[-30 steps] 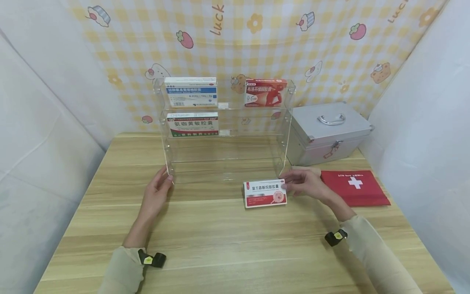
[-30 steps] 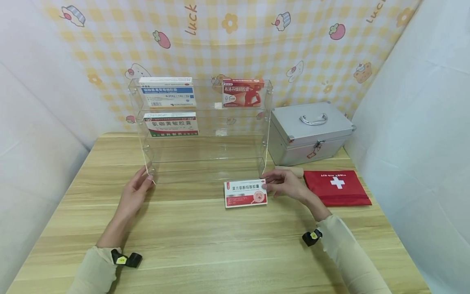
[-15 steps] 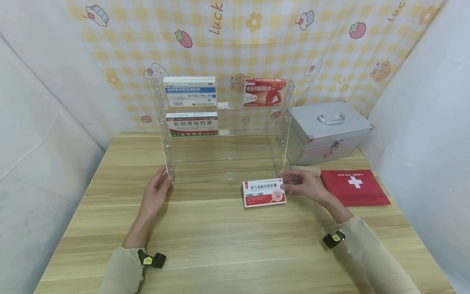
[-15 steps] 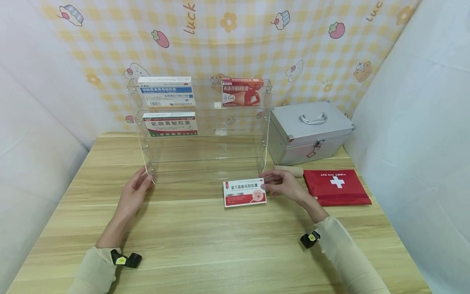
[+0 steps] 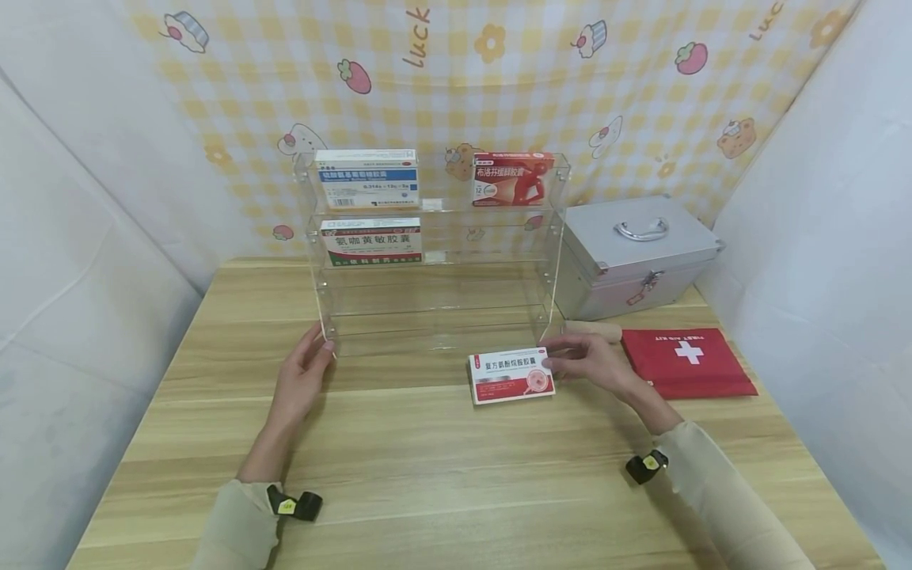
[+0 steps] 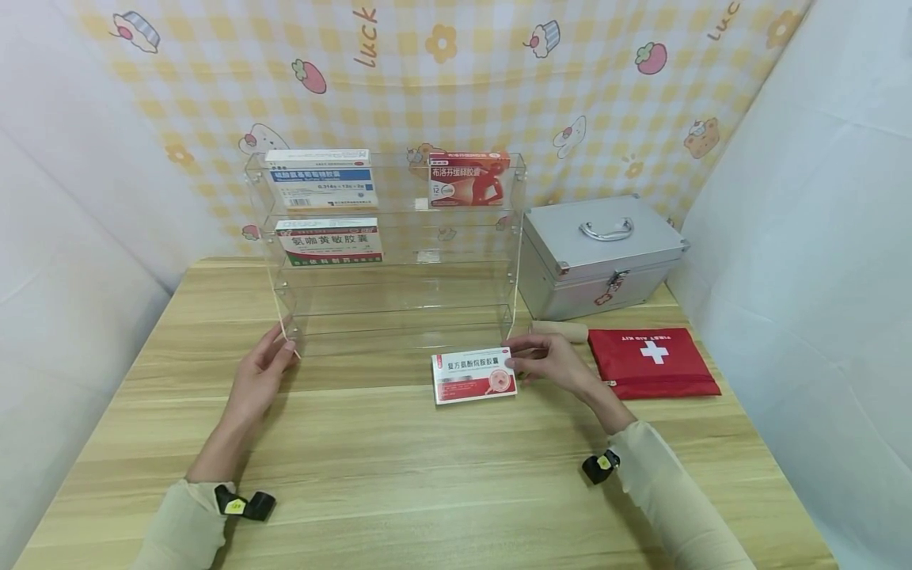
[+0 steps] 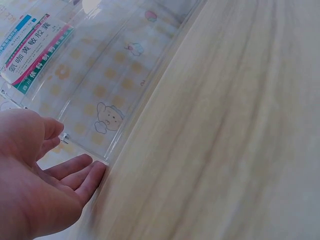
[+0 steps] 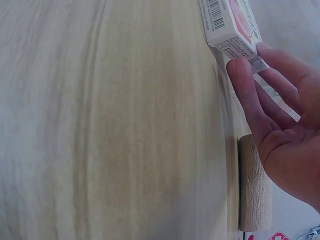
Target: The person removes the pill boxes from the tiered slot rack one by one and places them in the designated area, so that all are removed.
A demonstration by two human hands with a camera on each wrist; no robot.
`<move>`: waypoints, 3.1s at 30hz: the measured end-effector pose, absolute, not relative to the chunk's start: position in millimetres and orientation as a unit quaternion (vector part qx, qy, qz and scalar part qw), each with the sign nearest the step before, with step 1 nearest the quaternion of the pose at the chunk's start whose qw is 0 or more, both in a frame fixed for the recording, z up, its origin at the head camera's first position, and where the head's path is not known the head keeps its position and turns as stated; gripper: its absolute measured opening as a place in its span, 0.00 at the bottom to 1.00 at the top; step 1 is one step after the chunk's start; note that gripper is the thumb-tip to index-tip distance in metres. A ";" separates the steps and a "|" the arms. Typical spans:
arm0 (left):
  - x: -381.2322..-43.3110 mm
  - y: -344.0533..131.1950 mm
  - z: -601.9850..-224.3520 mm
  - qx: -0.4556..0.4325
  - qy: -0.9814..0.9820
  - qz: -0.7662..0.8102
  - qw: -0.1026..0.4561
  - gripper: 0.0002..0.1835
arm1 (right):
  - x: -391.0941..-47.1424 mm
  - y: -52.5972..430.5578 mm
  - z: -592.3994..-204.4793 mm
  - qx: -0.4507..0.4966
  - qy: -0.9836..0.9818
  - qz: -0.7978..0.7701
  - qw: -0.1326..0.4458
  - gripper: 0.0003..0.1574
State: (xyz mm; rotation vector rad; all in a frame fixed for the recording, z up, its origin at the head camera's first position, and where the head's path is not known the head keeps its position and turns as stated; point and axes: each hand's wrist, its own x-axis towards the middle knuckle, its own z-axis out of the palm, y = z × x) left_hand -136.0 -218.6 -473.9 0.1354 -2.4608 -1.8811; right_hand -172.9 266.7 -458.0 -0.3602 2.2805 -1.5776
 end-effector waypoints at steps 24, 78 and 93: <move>-135.7 -218.9 -474.6 0.034 -0.796 -0.603 0.025 0.30 | -175.1 267.4 -464.4 -0.128 0.809 -0.547 0.172 0.24; -124.5 -209.0 -441.5 0.038 -0.781 -0.624 -0.005 0.30 | -173.3 267.1 -463.2 -0.135 0.821 -0.529 0.167 0.24; -120.2 -208.2 -438.4 0.034 -0.783 -0.621 -0.001 0.30 | -172.2 269.8 -432.4 -0.143 0.835 -0.510 0.148 0.21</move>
